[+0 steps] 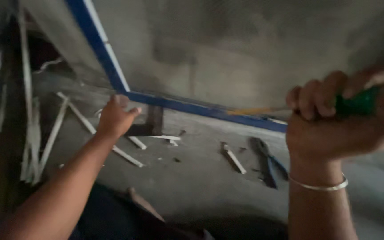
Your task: The person installs a white plastic spline into the groove of a blue metal screen frame using a screwdriver and pliers. They repeatedly press the spline into the groove and tap it with the screwdriver handle to secure it along the bottom edge of the frame.
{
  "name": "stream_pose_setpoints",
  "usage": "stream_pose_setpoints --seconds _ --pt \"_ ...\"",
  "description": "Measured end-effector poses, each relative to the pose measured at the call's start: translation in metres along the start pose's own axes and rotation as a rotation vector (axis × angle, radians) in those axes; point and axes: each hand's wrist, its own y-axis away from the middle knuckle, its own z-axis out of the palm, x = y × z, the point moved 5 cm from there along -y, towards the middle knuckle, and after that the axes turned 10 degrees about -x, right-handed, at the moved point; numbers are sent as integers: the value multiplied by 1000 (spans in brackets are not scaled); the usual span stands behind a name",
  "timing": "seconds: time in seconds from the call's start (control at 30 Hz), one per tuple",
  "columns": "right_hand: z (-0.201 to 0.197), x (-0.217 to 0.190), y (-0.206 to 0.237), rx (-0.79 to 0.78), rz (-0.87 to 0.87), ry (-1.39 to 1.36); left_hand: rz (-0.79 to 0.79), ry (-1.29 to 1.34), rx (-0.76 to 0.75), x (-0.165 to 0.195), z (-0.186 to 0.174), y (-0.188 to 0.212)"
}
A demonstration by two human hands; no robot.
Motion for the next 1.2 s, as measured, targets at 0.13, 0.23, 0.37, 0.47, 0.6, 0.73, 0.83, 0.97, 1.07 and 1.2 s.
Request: stream_pose_setpoints --seconds 0.13,0.23,0.37,0.47,0.6,0.73,0.83,0.97,1.07,1.2 --pt "84 56 -43 -125 -1 -2 122 13 290 -40 -19 -35" --pt "132 92 -61 -217 6 27 29 144 239 -55 -9 -53" --pt "164 127 -70 -275 52 10 -131 234 154 -66 -13 -62" --pt "172 146 -70 -286 79 17 -80 251 196 -62 -20 -63" --pt "174 155 -70 -265 26 121 -109 304 202 -64 -22 -63" --pt "181 155 -74 -299 33 224 -108 353 209 -65 -23 -63" --pt "196 149 -77 -387 35 276 -85 327 248 -63 -27 -61" --pt "217 139 -70 -419 43 274 -90 362 261 -66 -27 -62" --pt "225 137 -61 -402 72 370 -98 394 230 -69 -24 -63" --pt "220 138 -53 -351 7 379 -67 382 286 -67 -25 -64"
